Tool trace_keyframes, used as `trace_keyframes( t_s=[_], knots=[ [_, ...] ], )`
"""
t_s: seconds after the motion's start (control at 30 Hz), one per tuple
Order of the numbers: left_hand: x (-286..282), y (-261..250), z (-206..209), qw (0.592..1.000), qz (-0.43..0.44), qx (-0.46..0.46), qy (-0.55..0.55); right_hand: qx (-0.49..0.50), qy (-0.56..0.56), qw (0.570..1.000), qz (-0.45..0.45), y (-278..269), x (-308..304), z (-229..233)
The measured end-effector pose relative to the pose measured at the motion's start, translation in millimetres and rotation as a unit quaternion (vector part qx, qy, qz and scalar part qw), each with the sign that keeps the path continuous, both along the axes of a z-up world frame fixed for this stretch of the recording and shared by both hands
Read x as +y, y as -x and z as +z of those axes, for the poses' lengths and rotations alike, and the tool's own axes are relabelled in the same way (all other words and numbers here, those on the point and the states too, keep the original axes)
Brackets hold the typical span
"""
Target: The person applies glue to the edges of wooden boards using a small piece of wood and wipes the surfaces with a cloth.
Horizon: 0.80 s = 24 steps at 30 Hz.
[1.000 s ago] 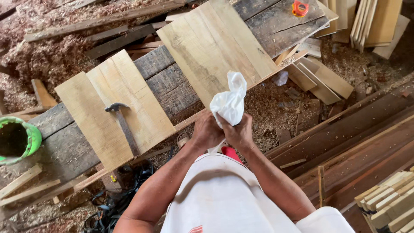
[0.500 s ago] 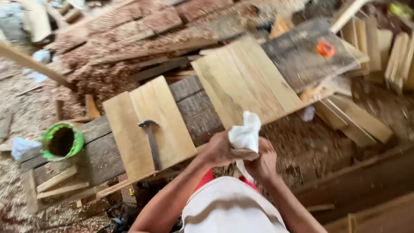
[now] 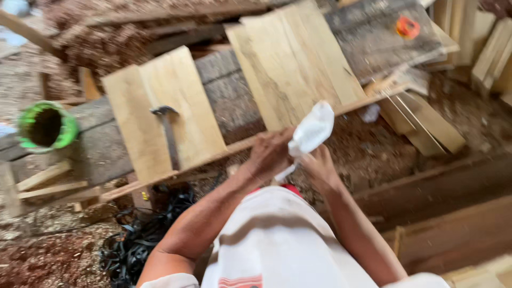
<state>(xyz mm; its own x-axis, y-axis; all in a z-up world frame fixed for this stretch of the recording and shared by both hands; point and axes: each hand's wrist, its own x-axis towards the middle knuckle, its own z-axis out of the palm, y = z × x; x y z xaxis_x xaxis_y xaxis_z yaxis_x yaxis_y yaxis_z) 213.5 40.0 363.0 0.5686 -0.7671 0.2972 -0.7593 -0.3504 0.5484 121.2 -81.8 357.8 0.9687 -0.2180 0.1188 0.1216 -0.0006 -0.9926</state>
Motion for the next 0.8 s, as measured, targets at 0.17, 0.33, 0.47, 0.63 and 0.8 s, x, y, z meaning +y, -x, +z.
trace_keyframes(
  t_s=[0.17,0.33,0.47,0.63,0.8],
  knots=[
    [-1.5,10.9,10.8,0.998,0.029,0.033,-0.051,0.051,-0.046,0.994,-0.084,1.5,4.5,-10.9],
    [17.5,14.5,89.6,0.977,-0.034,0.193,-0.082,0.077,-0.018,0.980,-0.180,10.2,5.7,-0.5],
    [35.3,14.0,106.2,0.976,0.077,0.202,-0.012,0.014,0.057,0.987,-0.147,15.0,-14.0,-34.5],
    [30.6,41.0,79.8,0.977,0.067,0.195,0.052,0.099,0.281,0.953,-0.055,26.2,-6.2,-8.2],
    [27.1,53.1,22.9,0.982,0.151,0.039,0.106,0.098,0.150,0.981,0.068,31.2,-5.4,5.8]
  ],
)
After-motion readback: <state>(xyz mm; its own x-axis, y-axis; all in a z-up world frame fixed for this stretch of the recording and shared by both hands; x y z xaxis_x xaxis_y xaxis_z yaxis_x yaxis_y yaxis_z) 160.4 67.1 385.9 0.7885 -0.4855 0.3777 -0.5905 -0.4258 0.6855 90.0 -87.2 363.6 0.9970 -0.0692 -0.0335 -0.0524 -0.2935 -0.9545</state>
